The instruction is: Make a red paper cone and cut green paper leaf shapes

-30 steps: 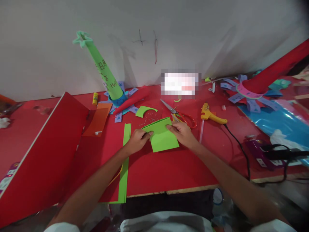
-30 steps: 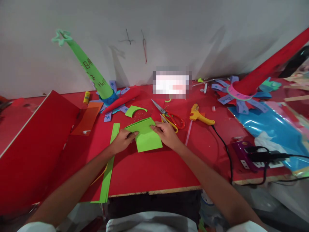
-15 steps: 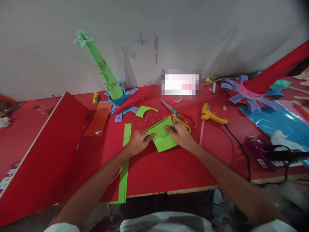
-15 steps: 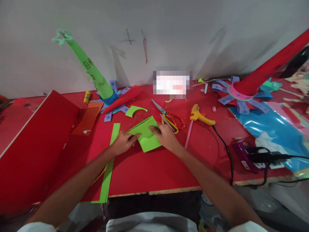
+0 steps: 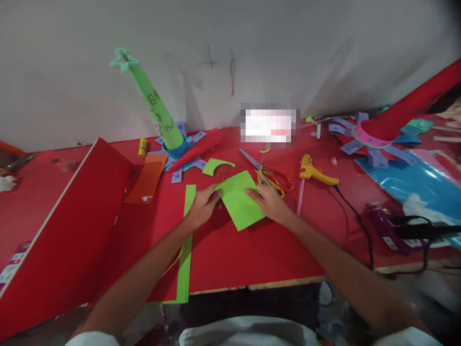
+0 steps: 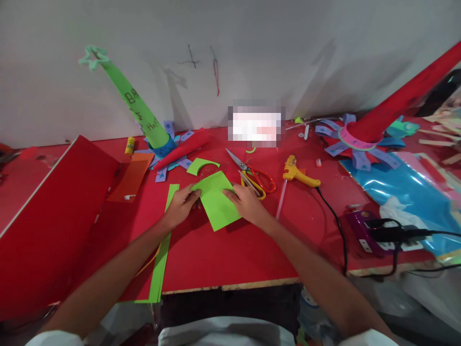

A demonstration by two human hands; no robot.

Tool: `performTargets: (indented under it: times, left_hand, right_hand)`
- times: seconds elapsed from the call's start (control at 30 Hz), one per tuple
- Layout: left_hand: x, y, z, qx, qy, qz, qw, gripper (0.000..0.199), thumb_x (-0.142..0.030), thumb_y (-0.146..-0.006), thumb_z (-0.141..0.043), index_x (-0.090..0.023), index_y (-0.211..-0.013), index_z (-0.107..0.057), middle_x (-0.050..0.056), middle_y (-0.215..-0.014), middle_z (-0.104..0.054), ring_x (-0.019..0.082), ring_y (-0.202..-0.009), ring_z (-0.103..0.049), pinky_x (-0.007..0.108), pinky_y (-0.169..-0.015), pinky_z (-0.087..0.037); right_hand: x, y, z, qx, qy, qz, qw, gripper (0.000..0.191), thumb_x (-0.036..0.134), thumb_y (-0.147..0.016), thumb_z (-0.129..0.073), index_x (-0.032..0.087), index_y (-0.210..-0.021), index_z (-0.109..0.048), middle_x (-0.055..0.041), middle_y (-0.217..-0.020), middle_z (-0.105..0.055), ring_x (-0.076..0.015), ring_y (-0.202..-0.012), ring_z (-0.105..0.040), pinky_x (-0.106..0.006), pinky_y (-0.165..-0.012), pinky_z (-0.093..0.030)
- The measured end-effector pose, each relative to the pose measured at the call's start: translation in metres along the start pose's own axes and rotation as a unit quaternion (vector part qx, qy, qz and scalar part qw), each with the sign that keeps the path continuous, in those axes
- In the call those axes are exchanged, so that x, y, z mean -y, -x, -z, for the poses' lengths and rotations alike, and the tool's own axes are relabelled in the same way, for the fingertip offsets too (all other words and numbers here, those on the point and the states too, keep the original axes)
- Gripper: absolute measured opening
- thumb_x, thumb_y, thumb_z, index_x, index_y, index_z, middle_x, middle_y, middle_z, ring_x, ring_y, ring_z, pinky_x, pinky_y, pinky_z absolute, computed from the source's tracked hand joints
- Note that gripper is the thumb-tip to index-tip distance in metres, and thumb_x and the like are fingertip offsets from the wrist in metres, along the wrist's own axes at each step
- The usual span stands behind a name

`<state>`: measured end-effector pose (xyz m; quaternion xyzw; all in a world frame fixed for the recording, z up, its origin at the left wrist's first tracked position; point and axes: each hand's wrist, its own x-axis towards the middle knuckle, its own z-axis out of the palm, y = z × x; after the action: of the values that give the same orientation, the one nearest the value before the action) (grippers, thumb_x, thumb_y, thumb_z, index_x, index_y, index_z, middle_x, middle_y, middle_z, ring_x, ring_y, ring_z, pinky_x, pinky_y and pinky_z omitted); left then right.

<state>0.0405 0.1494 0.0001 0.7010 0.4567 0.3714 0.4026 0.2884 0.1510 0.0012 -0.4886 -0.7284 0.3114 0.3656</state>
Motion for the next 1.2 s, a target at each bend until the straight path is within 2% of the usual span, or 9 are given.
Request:
performTargets:
  times: [0.2,0.37,0.53,0.67,0.77,0.9,1.2]
  left_hand:
    - [0.0006,-0.0006,-0.0003,-0.022,0.029,0.023,0.999,0.045,-0.062,-0.102,-0.056,-0.018,-0.095,-0.063,-0.004,-0.06,-0.06,0.011,-0.052,-0.055,0.023,-0.053,-0.042]
    - [0.0047,-0.0022,0.0004,-0.07,0.069,0.02,0.995,0.052,-0.068,-0.098,-0.06,-0.017,-0.108,-0.068,-0.005,-0.058,-0.058,0.011,-0.05,-0.054,0.023,-0.05,-0.041]
    - [0.0069,-0.003,0.0001,-0.08,0.091,0.019,0.992,0.051,-0.068,-0.096,-0.064,-0.018,-0.102,-0.069,-0.005,-0.057,-0.056,0.011,-0.048,-0.056,0.024,-0.05,-0.041]
    - [0.0062,-0.0053,-0.0001,-0.094,0.121,0.015,0.988,0.047,-0.064,-0.095,-0.07,-0.018,-0.108,-0.067,-0.004,-0.067,-0.063,0.009,-0.048,-0.055,0.023,-0.05,-0.042]
    - [0.0059,-0.0076,0.0003,-0.11,0.139,0.002,0.984,0.045,-0.06,-0.09,-0.077,-0.02,-0.103,-0.062,-0.005,-0.071,-0.06,0.007,-0.05,-0.051,0.022,-0.05,-0.041]
    - [0.0059,-0.008,0.0009,-0.11,0.14,-0.006,0.984,0.042,-0.058,-0.094,-0.074,-0.02,-0.091,-0.057,-0.006,-0.067,-0.052,0.007,-0.053,-0.046,0.021,-0.051,-0.038]
    - [0.0018,-0.0065,-0.0001,-0.116,0.13,-0.004,0.985,0.043,-0.06,-0.094,-0.073,-0.02,-0.09,-0.058,-0.006,-0.067,-0.05,0.009,-0.054,-0.044,0.023,-0.051,-0.035]
  right_hand:
    - [-0.0024,-0.0006,0.0005,0.014,0.02,-0.007,1.0,0.068,0.086,-0.097,-0.037,0.025,-0.065,-0.036,0.003,-0.056,-0.04,-0.0138,-0.055,-0.036,-0.032,-0.057,-0.026]
    - [-0.0029,-0.0002,0.0007,0.038,0.026,-0.013,0.999,0.069,0.087,-0.097,-0.033,0.026,-0.066,-0.034,0.0025,-0.057,-0.04,-0.0141,-0.055,-0.037,-0.032,-0.057,-0.027]
    - [-0.0042,0.0003,-0.0002,0.035,0.03,-0.002,0.999,0.068,0.085,-0.099,-0.033,0.025,-0.066,-0.034,0.0023,-0.057,-0.041,-0.0139,-0.056,-0.036,-0.032,-0.057,-0.027]
    - [-0.0046,0.0,0.0011,0.024,0.035,0.008,0.999,0.068,0.084,-0.099,-0.032,0.025,-0.066,-0.034,0.0022,-0.057,-0.041,-0.0141,-0.056,-0.037,-0.031,-0.056,-0.029]
    - [-0.0063,-0.0004,0.0021,0.004,0.039,0.011,0.999,0.066,0.081,-0.101,-0.035,0.025,-0.066,-0.035,0.0025,-0.057,-0.041,-0.0143,-0.056,-0.037,-0.031,-0.056,-0.03]
    - [-0.0091,-0.0007,0.0027,0.001,0.042,0.012,0.999,0.062,0.077,-0.102,-0.037,0.025,-0.067,-0.038,0.0027,-0.058,-0.039,-0.0149,-0.056,-0.037,-0.031,-0.056,-0.031]
    - [-0.0094,-0.0002,0.0019,-0.007,0.053,0.021,0.998,0.061,0.075,-0.102,-0.038,0.026,-0.066,-0.036,0.0017,-0.057,-0.042,-0.0155,-0.056,-0.04,-0.032,-0.056,-0.031]
